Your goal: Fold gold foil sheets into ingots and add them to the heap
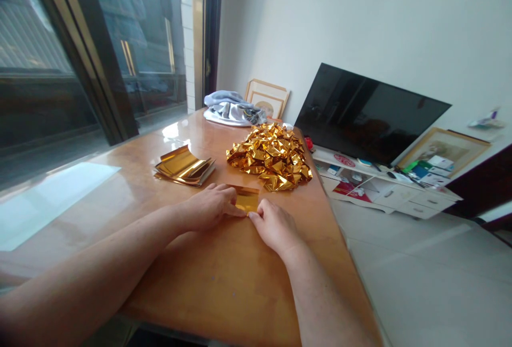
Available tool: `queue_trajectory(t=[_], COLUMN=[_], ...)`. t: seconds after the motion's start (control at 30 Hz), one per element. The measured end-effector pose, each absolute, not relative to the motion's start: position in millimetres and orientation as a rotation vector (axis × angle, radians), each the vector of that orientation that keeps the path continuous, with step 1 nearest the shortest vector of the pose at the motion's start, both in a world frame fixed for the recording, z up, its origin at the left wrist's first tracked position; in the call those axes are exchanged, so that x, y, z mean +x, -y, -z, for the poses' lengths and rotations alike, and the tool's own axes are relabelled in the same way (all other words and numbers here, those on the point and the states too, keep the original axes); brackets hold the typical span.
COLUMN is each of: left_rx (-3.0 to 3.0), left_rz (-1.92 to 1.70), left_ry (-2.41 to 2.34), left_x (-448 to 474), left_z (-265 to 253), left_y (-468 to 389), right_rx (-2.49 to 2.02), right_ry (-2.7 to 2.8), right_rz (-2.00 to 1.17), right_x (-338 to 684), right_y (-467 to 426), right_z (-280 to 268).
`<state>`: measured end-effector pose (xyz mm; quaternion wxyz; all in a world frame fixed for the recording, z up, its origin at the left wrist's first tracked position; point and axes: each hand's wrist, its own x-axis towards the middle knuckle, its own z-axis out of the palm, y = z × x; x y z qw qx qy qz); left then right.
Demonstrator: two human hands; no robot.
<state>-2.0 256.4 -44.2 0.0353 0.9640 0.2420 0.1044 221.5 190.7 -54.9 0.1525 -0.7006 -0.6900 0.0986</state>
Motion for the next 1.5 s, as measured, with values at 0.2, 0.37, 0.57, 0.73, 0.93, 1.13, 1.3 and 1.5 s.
queue_trajectory(t=[0.2, 0.37, 0.57, 0.73, 0.93, 1.13, 1.3, 1.5], left_rx=[2.949, 2.947, 2.861, 2.819, 2.79, 2.728, 2.686, 2.664], left_rz=[-0.316, -0.331, -0.344, -0.347, -0.348, -0.344, -0.346, -0.354], left_ry=[-0.755, -0.744, -0.818, -0.835, -0.856, -0.862, -0.87, -0.848], left_x=[-2, -2, -7, -12, -13, -14, -15, -16], left_z=[45, 45, 44, 46, 50, 52, 49, 47], left_y=[-257, -257, -261, -266, -269, -272, -273, -275], right_rx=[-2.019, -1.588, -1.58, -1.607, -1.647, -1.659, -1.657, -1.639], right_ry=[1.873, 2.063, 2.342, 2.483, 2.547, 2.552, 2.56, 2.577], right_rz=[-0.246, -0.214, -0.131, -0.065, 0.015, 0.072, 0.112, 0.13], right_x=[231, 208, 197, 197, 191, 188, 185, 183], right_y=[-194, -186, -177, -172, -166, -164, -164, -166], right_z=[56, 52, 46, 40, 34, 35, 36, 36])
